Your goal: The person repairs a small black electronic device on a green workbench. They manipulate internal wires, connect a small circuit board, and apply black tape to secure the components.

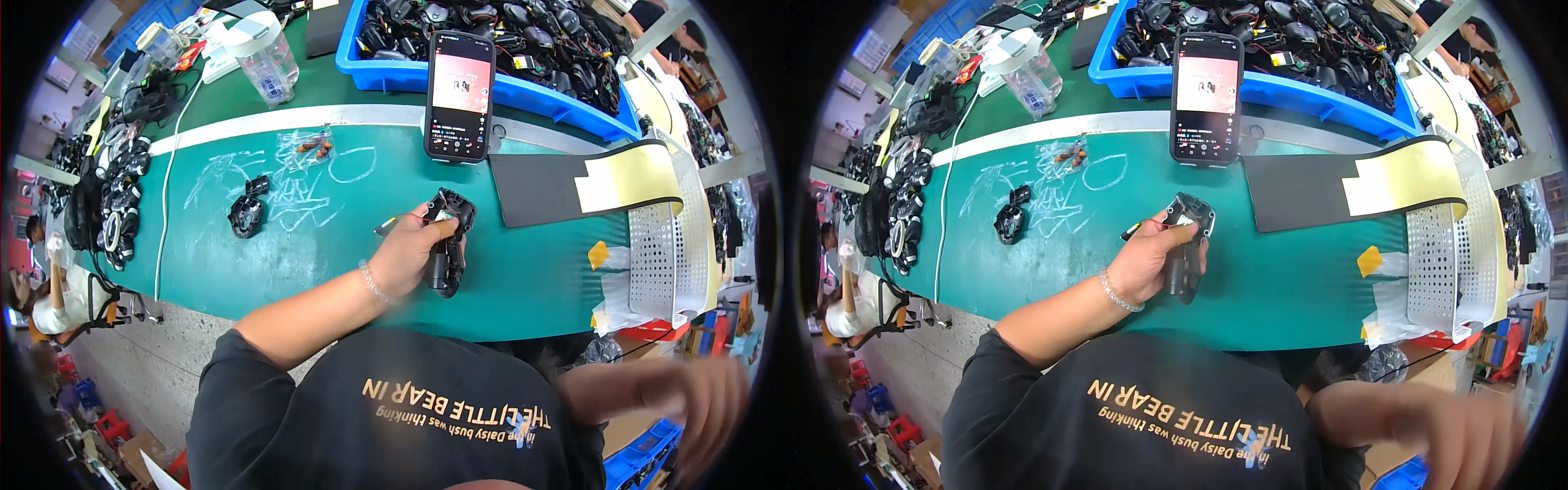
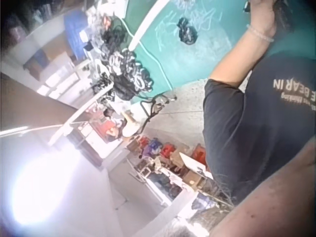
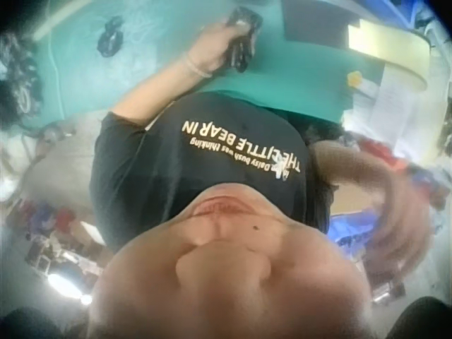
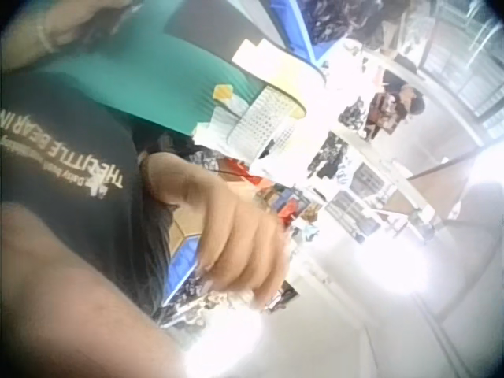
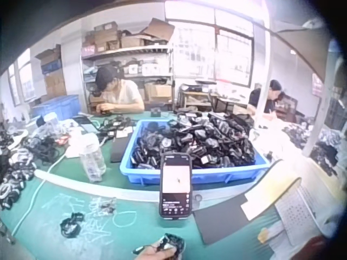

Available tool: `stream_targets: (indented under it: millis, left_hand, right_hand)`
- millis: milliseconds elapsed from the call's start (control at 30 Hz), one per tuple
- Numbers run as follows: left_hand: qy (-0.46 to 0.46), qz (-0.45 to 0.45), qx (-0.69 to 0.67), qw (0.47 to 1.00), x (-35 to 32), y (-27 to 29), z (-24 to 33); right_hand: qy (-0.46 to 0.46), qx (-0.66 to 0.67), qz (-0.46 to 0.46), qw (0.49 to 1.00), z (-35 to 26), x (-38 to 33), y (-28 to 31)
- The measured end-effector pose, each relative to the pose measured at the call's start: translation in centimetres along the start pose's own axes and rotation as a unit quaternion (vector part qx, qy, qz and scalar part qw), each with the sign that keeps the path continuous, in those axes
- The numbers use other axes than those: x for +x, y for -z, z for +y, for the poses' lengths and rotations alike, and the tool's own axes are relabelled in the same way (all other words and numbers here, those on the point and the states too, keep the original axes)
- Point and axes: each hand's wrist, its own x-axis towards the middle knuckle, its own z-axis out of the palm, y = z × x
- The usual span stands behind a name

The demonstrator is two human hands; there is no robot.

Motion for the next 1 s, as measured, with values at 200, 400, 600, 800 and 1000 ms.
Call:
stream_targets:
  millis: [200, 400, 600, 800, 1000]
  left_hand:
    - [-0.017, -0.064, 0.103, 0.992, -0.1, 0.1, -0.6]
    - [-0.049, -0.109, 0.180, 0.976, -0.3, 0.6, -1.4]
    - [-0.039, -0.072, 0.180, 0.980, -0.7, -0.3, -0.5]
    - [-0.045, -0.047, 0.152, 0.986, -0.6, -0.3, -0.8]
    - [-0.069, -0.011, 0.151, 0.986, -0.4, -0.2, -0.9]
  right_hand:
    - [-0.322, -0.740, 0.177, 0.563, 9.9, -4.4, 7.6]
    - [-0.456, -0.735, 0.033, 0.500, 11.8, -6.6, 10.2]
    - [-0.439, -0.716, 0.055, 0.539, 11.5, -6.8, 10.4]
    - [-0.373, -0.706, 0.134, 0.588, 11.1, -7.7, 10.0]
    - [-0.368, -0.701, 0.155, 0.591, 10.6, -8.4, 10.2]
